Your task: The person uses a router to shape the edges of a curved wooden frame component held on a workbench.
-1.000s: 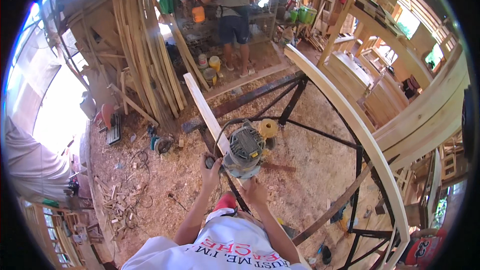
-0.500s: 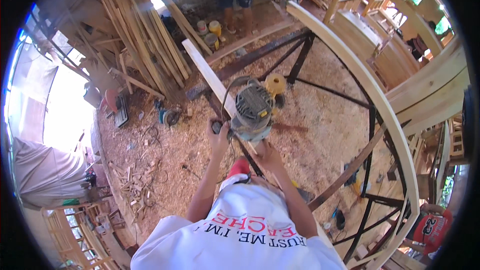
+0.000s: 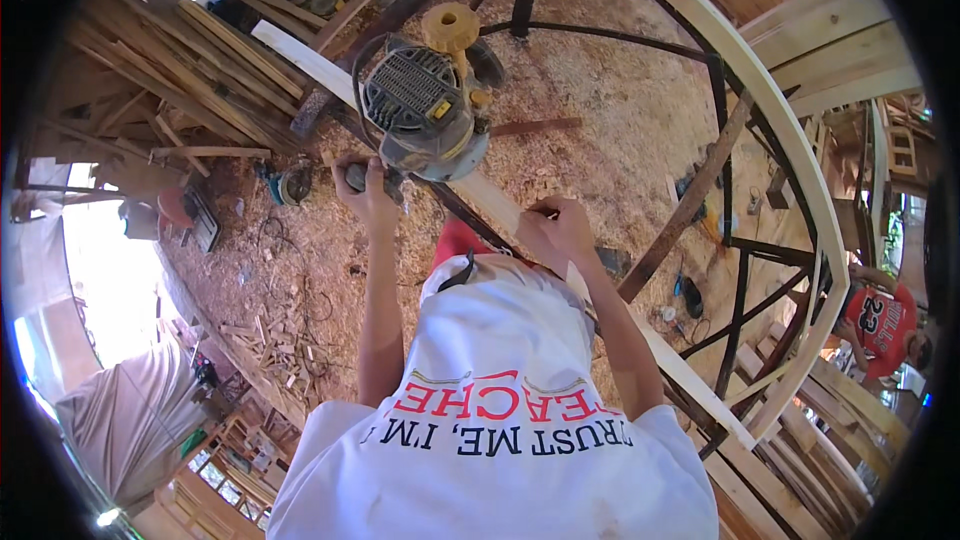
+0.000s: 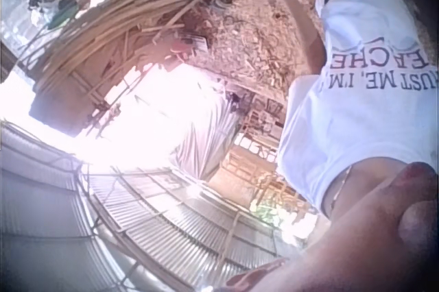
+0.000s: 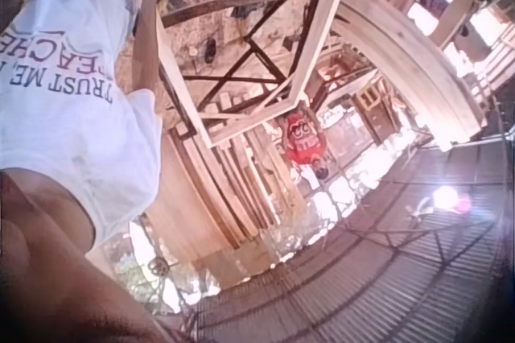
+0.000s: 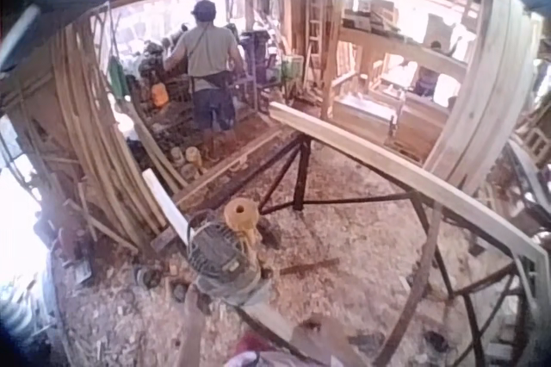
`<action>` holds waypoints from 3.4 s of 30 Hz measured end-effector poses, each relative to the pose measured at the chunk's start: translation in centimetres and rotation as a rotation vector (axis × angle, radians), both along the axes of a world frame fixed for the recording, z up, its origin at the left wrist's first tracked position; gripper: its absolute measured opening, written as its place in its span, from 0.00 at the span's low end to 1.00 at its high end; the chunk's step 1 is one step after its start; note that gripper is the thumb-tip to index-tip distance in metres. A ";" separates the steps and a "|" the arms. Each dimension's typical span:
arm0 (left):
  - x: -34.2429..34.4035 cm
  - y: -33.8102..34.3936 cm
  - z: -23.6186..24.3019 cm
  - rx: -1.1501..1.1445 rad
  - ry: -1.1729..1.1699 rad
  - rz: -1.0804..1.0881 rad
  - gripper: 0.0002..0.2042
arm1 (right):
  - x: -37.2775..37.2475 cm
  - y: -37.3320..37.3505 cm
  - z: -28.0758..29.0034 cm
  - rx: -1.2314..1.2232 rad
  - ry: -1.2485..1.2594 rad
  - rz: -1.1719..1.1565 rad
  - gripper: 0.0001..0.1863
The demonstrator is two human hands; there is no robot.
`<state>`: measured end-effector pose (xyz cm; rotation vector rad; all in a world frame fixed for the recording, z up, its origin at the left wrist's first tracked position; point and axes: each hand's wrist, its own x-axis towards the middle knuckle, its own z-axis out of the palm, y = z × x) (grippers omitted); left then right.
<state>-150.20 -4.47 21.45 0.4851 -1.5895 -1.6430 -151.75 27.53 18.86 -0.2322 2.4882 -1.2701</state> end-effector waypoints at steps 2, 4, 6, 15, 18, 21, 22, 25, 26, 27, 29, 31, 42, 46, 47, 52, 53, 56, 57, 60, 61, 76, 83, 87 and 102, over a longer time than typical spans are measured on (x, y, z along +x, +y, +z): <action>0.0 -0.1 -0.2 0.030 0.017 0.015 0.10 | -0.4 -0.9 -0.3 -0.038 -0.020 -0.004 0.11; -0.2 -0.3 -0.5 0.030 0.014 0.007 0.10 | -1.3 -2.1 -0.5 -0.079 -0.032 -0.007 0.12; -0.2 -0.5 -0.7 0.029 0.011 0.003 0.10 | -2.4 -3.5 -0.5 -0.111 -0.054 -0.003 0.13; 0.1 0.1 0.2 0.046 0.019 0.012 0.10 | -4.2 -7.2 0.1 -0.082 -0.069 0.000 0.14; 0.5 -0.1 0.0 0.059 0.021 -0.023 0.10 | -3.4 -6.5 -0.6 -0.127 -0.040 -0.006 0.14; 0.6 -0.1 -0.1 0.047 -0.005 0.001 0.10 | -2.4 -4.9 0.2 -0.111 -0.188 -0.033 0.13; 0.5 -0.1 -0.2 0.023 -0.006 0.005 0.10 | -2.3 -4.3 0.0 -0.110 -0.194 -0.034 0.13; -0.1 0.0 -0.2 0.019 0.004 -0.001 0.10 | -2.1 -2.2 -0.3 -0.130 -0.187 -0.001 0.13; -0.4 0.0 -0.2 0.039 0.014 -0.007 0.10 | -2.2 -1.5 -0.7 -0.144 -0.163 0.014 0.12; -0.5 0.0 -0.1 0.038 0.017 -0.007 0.10 | -2.1 -1.2 -0.4 -0.159 -0.136 0.032 0.12; -0.8 -0.2 0.4 0.039 0.044 -0.007 0.10 | -2.3 -0.6 0.4 -0.126 -0.137 0.045 0.12; -0.5 -0.5 0.4 0.013 -0.010 0.014 0.10 | -2.2 -1.0 3.0 -0.024 -0.153 0.000 0.12; 0.8 0.0 -0.4 -0.036 -0.099 0.071 0.11 | -3.3 -5.4 -2.8 -0.166 -0.110 0.024 0.14; 0.3 0.1 0.4 0.089 -0.046 0.057 0.11 | -5.4 -8.0 1.2 -0.042 -0.172 0.082 0.13; 0.1 0.0 0.6 0.054 -0.054 0.057 0.11 | -5.8 -8.2 -0.4 -0.104 -0.154 0.076 0.13; 0.2 -0.2 -0.4 0.047 -0.094 0.025 0.11 | -5.3 -8.3 -1.8 -0.158 -0.097 0.026 0.12; 0.0 -0.4 -1.1 0.073 -0.051 0.050 0.10 | -5.2 -8.1 -2.1 -0.205 -0.096 0.044 0.12; 0.0 -0.1 -0.9 0.121 -0.031 0.026 0.10 | -4.3 -6.6 -2.2 -0.239 -0.137 0.033 0.12; 0.2 -0.2 -0.6 0.127 -0.042 0.020 0.11 | -4.2 -6.3 -1.8 -0.240 -0.176 0.051 0.12; 0.3 -0.3 -0.9 0.099 -0.023 0.025 0.10 | -3.1 -4.9 -0.8 -0.134 -0.219 0.042 0.12; 0.4 -0.2 -1.1 0.099 -0.031 0.011 0.10 | -2.7 -4.4 -1.0 -0.135 -0.225 0.027 0.12; 0.8 -0.9 -1.2 0.117 -0.035 0.041 0.09 | -3.1 -8.7 -1.1 -0.039 -0.132 0.000 0.18; 0.1 -0.5 1.0 0.078 -0.024 0.017 0.08 | -2.8 -8.8 0.2 -0.011 -0.106 0.107 0.28; -0.4 0.6 1.2 0.077 -0.020 0.021 0.09 | -2.0 -6.4 2.0 -0.053 -0.158 0.086 0.33; -0.2 2.7 2.7 -0.073 -0.029 0.011 0.15 | 0.3 -4.0 0.4 0.000 0.077 0.107 0.29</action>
